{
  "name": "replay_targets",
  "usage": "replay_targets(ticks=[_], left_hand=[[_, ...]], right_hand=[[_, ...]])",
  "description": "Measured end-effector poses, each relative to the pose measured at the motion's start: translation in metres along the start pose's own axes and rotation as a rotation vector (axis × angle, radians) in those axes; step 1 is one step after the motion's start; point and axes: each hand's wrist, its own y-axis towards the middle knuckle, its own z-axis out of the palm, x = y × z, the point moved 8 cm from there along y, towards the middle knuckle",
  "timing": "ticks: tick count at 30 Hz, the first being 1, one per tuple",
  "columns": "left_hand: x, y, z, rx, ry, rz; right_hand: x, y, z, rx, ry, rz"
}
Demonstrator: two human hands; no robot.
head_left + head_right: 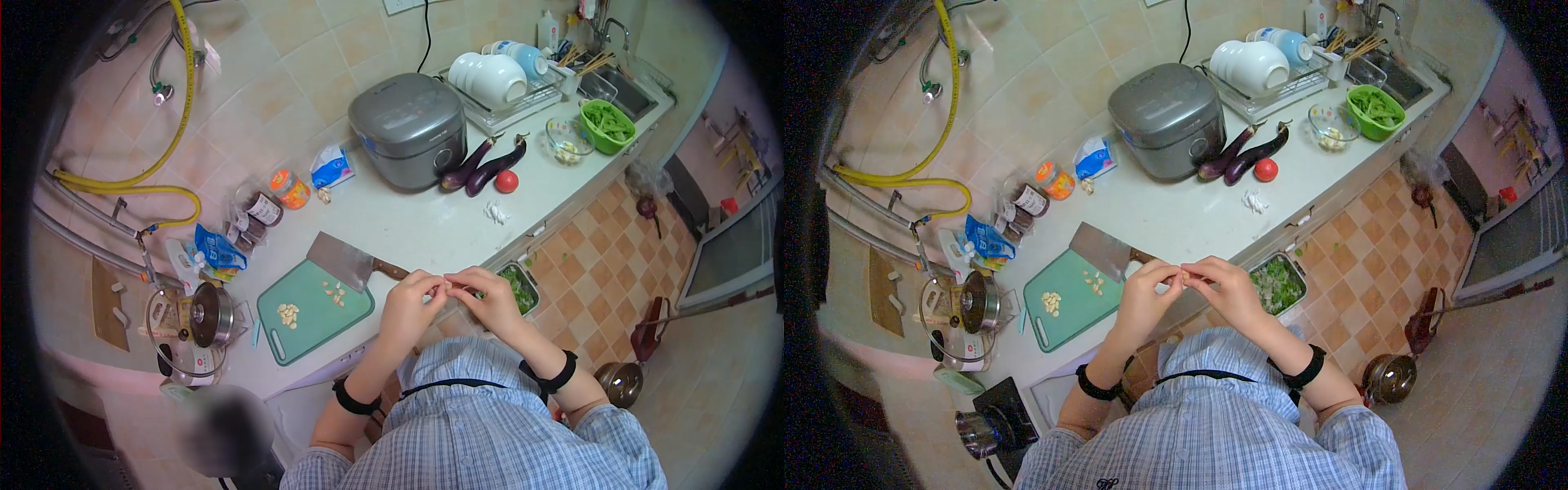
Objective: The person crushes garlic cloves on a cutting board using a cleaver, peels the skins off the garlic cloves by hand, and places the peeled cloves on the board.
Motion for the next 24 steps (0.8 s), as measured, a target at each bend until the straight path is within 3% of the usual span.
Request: replay_targets(ticks=[8, 10, 16, 24], left_hand=[[0.014, 0.001, 0.005, 0.097, -0.184, -0.141], [0.02, 0.001, 0.007, 0.115, -0.207, -0.153], [0.028, 0.0, 0.011, 0.149, -0.288, -0.203], [0.02, 0.002, 0.009, 0.12, -0.218, -0.177]], right_hand=[[-0.022, -0.001, 0.006, 0.083, 0.326, 0.233], [-0.032, -0.005, 0.009, 0.124, 0.441, 0.397], [-0.045, -0.004, 0.013, 0.134, 0.607, 0.363], [-0.043, -0.005, 0.009, 0.101, 0.471, 0.345]])
